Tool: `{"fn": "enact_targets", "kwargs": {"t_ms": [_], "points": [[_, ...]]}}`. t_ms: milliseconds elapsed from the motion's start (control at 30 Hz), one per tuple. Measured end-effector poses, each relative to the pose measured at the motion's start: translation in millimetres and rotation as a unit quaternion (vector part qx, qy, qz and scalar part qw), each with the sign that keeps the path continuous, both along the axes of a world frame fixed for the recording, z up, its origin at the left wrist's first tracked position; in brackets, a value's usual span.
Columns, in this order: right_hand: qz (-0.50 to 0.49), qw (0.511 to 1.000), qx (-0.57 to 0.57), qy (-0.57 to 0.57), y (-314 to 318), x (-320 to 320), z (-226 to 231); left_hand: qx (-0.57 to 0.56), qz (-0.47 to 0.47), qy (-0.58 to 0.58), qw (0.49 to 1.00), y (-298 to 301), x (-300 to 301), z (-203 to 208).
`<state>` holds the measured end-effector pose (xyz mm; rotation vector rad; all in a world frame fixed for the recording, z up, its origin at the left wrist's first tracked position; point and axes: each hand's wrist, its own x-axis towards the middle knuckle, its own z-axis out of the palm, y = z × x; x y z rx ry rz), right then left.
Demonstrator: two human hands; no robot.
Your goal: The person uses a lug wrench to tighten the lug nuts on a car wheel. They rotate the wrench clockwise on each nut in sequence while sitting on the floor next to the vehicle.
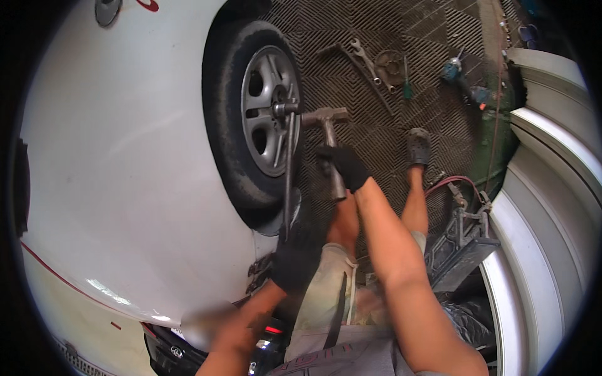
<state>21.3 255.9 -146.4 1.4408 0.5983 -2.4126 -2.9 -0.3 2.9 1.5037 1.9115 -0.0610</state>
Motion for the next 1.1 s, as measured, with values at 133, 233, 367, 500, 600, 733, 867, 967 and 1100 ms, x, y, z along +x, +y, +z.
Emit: {"fn": "enact_targets", "kwargs": {"t_ms": [133,233,367,500,600,733,867,967,1100], "points": [[-0.057,0.989,0.118,-0.067,3.6,95.4,8.1,0.063,0.064,-0.029,0.996,-11.4,7.1,-12.5],[-0.213,0.974,0.050,-0.057,34.0,184.3,-5.4,0.021,0.047,-0.037,0.998,-6.6,5.2,-6.6],[-0.340,0.899,0.262,-0.086,63.3,231.8,-59.2,0.040,0.068,-0.049,0.996,-13.2,8.0,-10.7],[-0.374,0.907,0.192,-0.038,13.9,109.2,-82.4,0.012,0.027,-0.020,0.999,-2.0,6.7,-9.4],[-0.141,0.978,0.151,-0.003,-30.2,11.7,-61.9,0.044,-0.012,-0.013,0.999,-7.8,9.1,-16.1],[0.124,0.990,0.069,-0.016,20.0,20.7,-18.4,0.026,0.017,-0.014,0.999,0.2,3.3,-8.0],[0.177,0.957,0.187,-0.136,24.2,93.5,-22.7,0.022,-0.001,-0.021,1.000,7.0,-3.4,2.8],[0.063,0.979,0.119,-0.155,24.4,165.7,-70.5,0.035,0.023,-0.055,0.998,17.7,-2.8,11.7],[-0.320,0.947,0.009,0.028,43.8,249.5,-70.5,0.076,0.017,-0.054,0.995,-4.4,-3.5,-6.7]]}}
